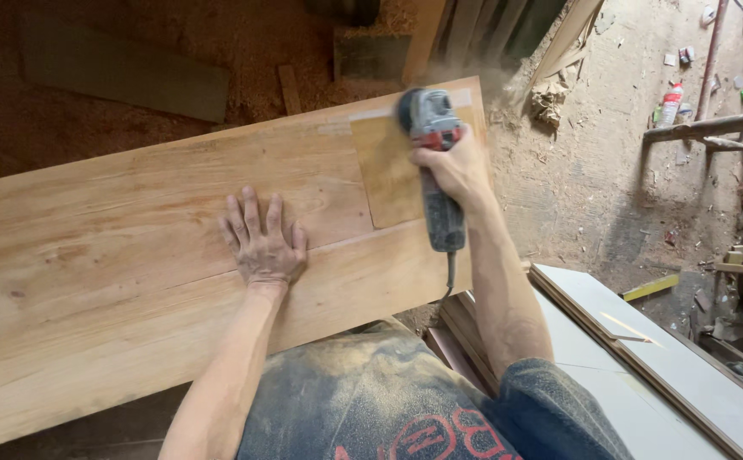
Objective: The person uses a handheld orbital sander to smooth the surface of a large wooden plank. They move the sander back and forth along the length of the plank, occasionally repositioning their hands and the plank to reach different areas.
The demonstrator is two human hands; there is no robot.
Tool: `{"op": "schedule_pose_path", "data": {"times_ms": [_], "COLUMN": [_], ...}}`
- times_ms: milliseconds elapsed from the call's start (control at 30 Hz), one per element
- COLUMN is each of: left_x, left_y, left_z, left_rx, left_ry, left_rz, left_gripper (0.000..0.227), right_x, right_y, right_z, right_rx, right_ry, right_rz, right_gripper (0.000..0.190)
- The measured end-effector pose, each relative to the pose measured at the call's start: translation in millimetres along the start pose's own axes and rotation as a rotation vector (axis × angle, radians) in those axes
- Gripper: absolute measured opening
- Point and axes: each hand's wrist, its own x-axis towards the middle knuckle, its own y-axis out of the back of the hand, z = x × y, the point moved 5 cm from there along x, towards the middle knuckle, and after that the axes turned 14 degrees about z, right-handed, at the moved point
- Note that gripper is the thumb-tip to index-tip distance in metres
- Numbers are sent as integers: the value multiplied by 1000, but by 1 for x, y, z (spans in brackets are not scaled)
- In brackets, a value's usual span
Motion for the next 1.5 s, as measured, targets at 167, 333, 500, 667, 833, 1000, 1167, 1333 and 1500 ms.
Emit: {"op": "schedule_pose_path", "data": {"times_ms": [167, 333, 500, 667, 833, 1000, 1167, 1333, 1500], "left_x": [2, 5, 4, 5, 7, 5, 8, 4, 4], "left_y": [2, 5, 8, 3, 2, 6, 6, 2, 1], "left_z": [5, 5, 4, 4, 5, 6, 11, 5, 8], "left_rx": [28, 26, 26, -5, 53, 54, 29, 72, 101], "left_ry": [-9, -18, -10, 13, -14, -19, -58, -63, -104], "left_rz": [-29, -11, -33, -32, -31, -73, -31, -59, -12], "left_gripper": [63, 63, 63, 63, 67, 67, 66, 69, 68], "right_x": [-56, -87, -58, 0, 32, 13, -22, -39, -61], "right_y": [-69, -104, -75, -3, 40, 41, 50, 58, 65], "right_z": [-54, -88, -75, -32, 11, 44, 71, 102, 136], "right_rx": [-236, -279, -280, -75, 113, 250, 286, 365, 255], "right_ry": [215, 294, 225, 75, -3, -104, -194, -270, -262], "right_rz": [-132, -260, -224, -24, 112, 218, 301, 347, 362], "right_gripper": [82, 91, 90, 73, 58, 60, 62, 66, 77]}}
